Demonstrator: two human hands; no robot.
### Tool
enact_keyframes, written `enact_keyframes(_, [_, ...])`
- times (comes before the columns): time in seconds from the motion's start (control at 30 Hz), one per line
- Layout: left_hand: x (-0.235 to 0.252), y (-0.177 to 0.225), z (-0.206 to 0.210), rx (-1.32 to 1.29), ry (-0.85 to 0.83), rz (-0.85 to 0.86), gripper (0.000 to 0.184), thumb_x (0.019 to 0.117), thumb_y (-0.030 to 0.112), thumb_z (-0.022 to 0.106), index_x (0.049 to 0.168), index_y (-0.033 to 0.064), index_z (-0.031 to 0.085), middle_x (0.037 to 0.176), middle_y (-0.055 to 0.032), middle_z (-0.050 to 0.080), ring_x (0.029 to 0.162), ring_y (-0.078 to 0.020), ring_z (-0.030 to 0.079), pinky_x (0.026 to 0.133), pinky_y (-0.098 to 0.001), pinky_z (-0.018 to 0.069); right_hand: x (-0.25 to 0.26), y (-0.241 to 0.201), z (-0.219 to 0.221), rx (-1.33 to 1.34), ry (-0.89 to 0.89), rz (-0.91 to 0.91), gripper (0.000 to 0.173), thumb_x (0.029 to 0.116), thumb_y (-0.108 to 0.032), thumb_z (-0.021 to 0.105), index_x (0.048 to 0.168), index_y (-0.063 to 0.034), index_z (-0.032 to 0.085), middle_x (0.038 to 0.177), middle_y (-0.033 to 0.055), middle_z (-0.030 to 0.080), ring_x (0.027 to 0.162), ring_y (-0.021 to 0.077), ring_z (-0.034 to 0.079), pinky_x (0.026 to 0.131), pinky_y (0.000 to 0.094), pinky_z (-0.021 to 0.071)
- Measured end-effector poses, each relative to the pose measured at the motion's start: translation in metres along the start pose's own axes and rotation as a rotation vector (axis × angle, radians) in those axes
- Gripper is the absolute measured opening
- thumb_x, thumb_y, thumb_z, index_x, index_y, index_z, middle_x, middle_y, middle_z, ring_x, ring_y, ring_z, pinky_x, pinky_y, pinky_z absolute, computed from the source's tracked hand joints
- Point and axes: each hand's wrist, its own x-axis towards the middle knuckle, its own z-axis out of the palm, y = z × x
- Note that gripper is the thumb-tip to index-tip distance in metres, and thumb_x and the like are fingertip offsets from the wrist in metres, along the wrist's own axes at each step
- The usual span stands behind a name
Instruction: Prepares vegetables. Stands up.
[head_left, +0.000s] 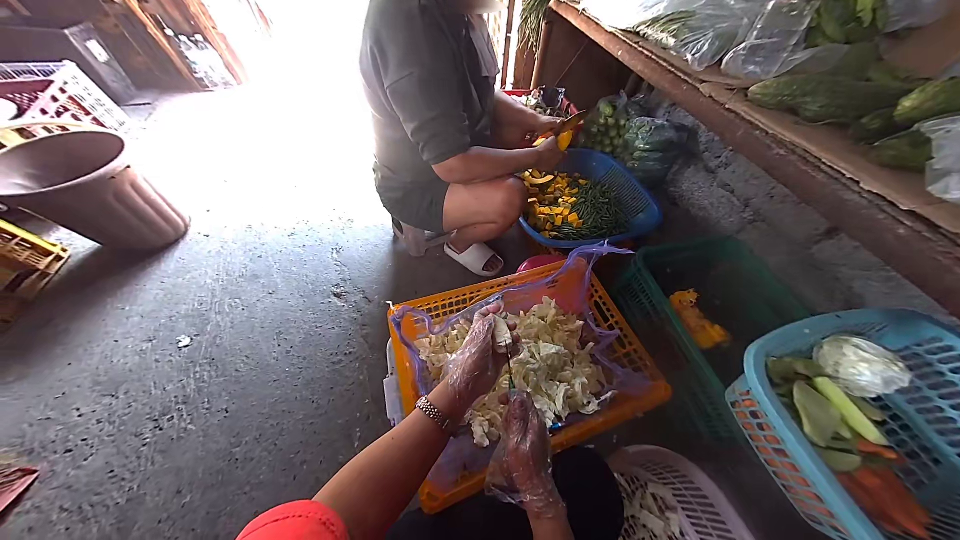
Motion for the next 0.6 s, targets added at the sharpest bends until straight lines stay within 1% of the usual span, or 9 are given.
enact_keyframes(0.1, [-0.003,0.000,0.008,-0.105,0.110,-0.079,0.022,0.1128,0.023,0.028,0.123,0.0112,0.044,0.083,-0.0039,0.061,0.067,-0.0131,0.064,0.060,-0.0251,0.0555,0.002,0.001,0.001,-0.002,0.010,0.020,0.039,0.1064,-0.017,0.035,0.110,0.0089,0.065,0.075,0.0051,0.057,0.067,0.0049,0.051,0.068,0.0230,0.0472])
enact_keyframes(0.2, [-0.010,-0.004,0.012,-0.108,0.130,-0.096,0.024,0.1124,0.020,0.031,0.129,0.0087,0.043,0.083,-0.0048,0.059,0.066,-0.0138,0.064,0.063,-0.0266,0.0576,0.002,0.003,0.002,-0.017,0.039,0.006,0.038,0.1057,-0.017,0.037,0.109,0.0093,0.065,0.080,0.0091,0.061,0.072,0.0077,0.056,0.072,0.0250,0.0494])
enact_keyframes(0.23, [-0.011,-0.007,0.011,-0.074,0.115,-0.072,0.024,0.1125,0.019,0.030,0.131,0.0086,0.041,0.083,-0.0039,0.059,0.066,-0.0129,0.064,0.064,-0.0263,0.0577,0.002,0.003,0.002,-0.023,0.049,0.006,0.039,0.1059,-0.016,0.037,0.109,0.0101,0.065,0.082,0.0109,0.062,0.074,0.0093,0.057,0.074,0.0264,0.0503])
enact_keyframes(0.27, [-0.011,-0.011,0.009,-0.031,0.087,-0.034,0.024,0.1123,0.017,0.028,0.133,0.0087,0.038,0.084,-0.0027,0.058,0.067,-0.0118,0.063,0.065,-0.0258,0.0573,0.002,0.002,0.003,-0.026,0.053,0.012,0.039,0.1062,-0.017,0.036,0.109,0.0104,0.065,0.082,0.0111,0.062,0.073,0.0092,0.056,0.074,0.0264,0.0496])
enact_keyframes(0.33, [-0.011,-0.018,0.005,0.063,0.032,0.052,0.025,0.1111,0.014,0.026,0.134,0.0076,0.036,0.084,-0.0010,0.057,0.068,-0.0102,0.062,0.065,-0.0249,0.0563,0.001,0.001,0.002,-0.026,0.052,0.031,0.040,0.1064,-0.017,0.037,0.111,0.0108,0.065,0.085,0.0126,0.064,0.076,0.0096,0.058,0.076,0.0269,0.0505])
enact_keyframes(0.4, [-0.009,-0.026,-0.002,0.170,-0.036,0.128,0.027,0.1101,0.015,0.025,0.135,0.0062,0.034,0.085,0.0005,0.057,0.069,-0.0083,0.061,0.066,-0.0240,0.0554,0.001,0.001,0.001,-0.028,0.045,0.057,0.040,0.1069,-0.018,0.036,0.112,0.0100,0.064,0.086,0.0113,0.063,0.076,0.0089,0.057,0.076,0.0267,0.0501])
enact_keyframes(0.43, [-0.010,-0.030,-0.005,0.223,-0.070,0.154,0.029,0.1095,0.016,0.026,0.136,0.0055,0.033,0.087,0.0012,0.057,0.070,-0.0074,0.061,0.067,-0.0235,0.0547,0.002,0.000,0.000,-0.033,0.043,0.070,0.040,0.1074,-0.018,0.036,0.113,0.0102,0.064,0.088,0.0129,0.064,0.078,0.0111,0.059,0.078,0.0290,0.0510])
enact_keyframes(0.53, [-0.017,-0.038,-0.004,0.283,-0.071,0.150,0.034,0.1096,0.017,0.025,0.140,0.0031,0.032,0.091,-0.0004,0.057,0.071,-0.0069,0.060,0.067,-0.0228,0.0546,0.003,-0.005,-0.003,-0.019,0.029,0.124,0.043,0.1085,-0.019,0.035,0.121,0.0120,0.062,0.103,0.0211,0.067,0.094,0.0197,0.064,0.091,0.0370,0.0507])
enact_keyframes(0.6, [-0.018,-0.037,-0.002,0.256,-0.049,0.107,0.033,0.1103,0.016,0.023,0.139,0.0023,0.033,0.088,-0.0008,0.057,0.067,-0.0075,0.061,0.064,-0.0225,0.0547,0.004,-0.005,-0.003,-0.016,0.027,0.125,0.044,0.1086,-0.021,0.035,0.122,0.0119,0.062,0.106,0.0219,0.067,0.097,0.0210,0.064,0.092,0.0382,0.0502])
